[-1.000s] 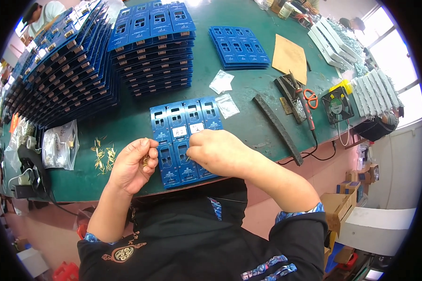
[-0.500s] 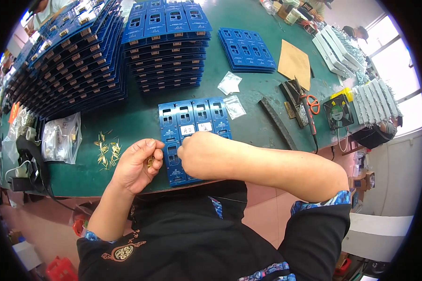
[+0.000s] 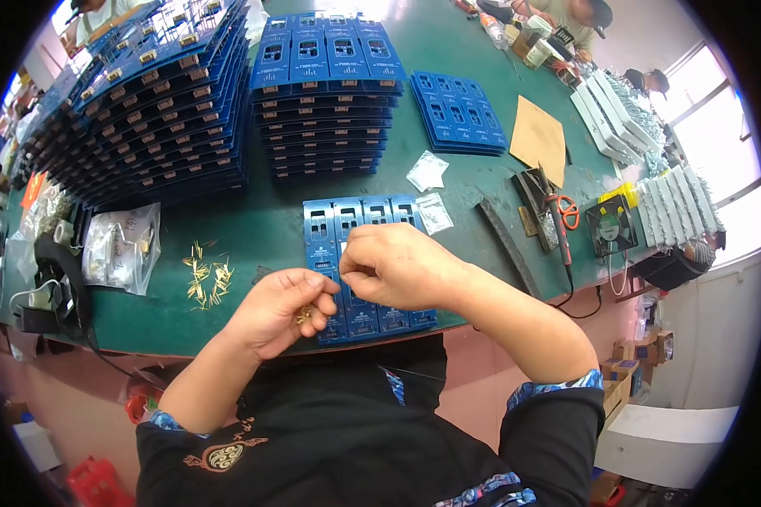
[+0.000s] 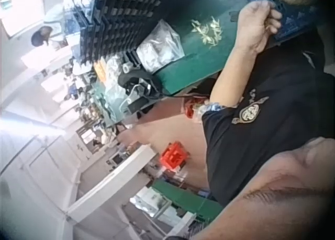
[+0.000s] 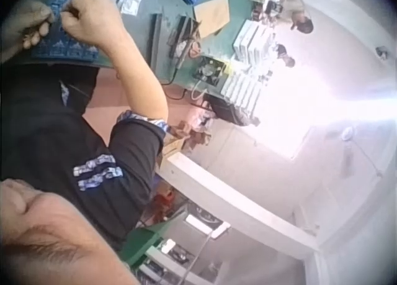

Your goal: The person assembles small metal pins into blue plastic housings by hand at a factory workbench, taking components from trays and fitting them together.

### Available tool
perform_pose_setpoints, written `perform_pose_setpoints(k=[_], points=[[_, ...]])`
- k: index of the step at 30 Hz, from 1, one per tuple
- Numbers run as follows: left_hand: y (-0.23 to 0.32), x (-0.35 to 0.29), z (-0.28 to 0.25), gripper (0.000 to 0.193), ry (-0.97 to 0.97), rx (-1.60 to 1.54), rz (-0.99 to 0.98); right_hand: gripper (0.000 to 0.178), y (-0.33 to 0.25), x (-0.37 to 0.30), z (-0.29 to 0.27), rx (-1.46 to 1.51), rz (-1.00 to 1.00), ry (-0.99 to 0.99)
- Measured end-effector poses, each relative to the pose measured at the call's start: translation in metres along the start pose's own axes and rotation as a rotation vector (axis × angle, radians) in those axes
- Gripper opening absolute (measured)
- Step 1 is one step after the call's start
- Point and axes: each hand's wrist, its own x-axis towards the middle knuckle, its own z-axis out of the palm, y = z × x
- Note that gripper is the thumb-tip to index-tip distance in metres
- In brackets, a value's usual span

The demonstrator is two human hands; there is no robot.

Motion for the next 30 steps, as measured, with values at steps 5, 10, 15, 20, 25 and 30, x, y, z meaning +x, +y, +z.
perform_pose_setpoints(k=[5,10,15,20,25,30], points=[[0.000,0.008,0.013,0.027,-0.060,0.004,-0.024,0.004,0.001,0.002,0.005,-0.065,-0.079,0.061],[-0.002,0.012,0.013,0.028,-0.049,0.010,-0.009,0.004,-0.001,0.002,0.005,-0.121,-0.066,0.052],[-0.004,0.013,0.014,0.026,-0.026,-0.039,0.021,0.005,0.005,-0.005,0.008,-0.012,-0.059,0.139],[-0.006,0.016,0.017,0.023,-0.056,-0.036,0.016,0.007,0.012,-0.017,0.014,0.189,0.010,0.204],[-0.005,0.018,0.023,0.022,-0.043,-0.031,0.001,0.007,0.027,-0.037,0.020,0.535,0.183,0.363],[0.001,0.013,0.018,0.023,0.085,-0.108,0.027,0.006,0.048,-0.077,0.007,0.124,0.231,0.473]])
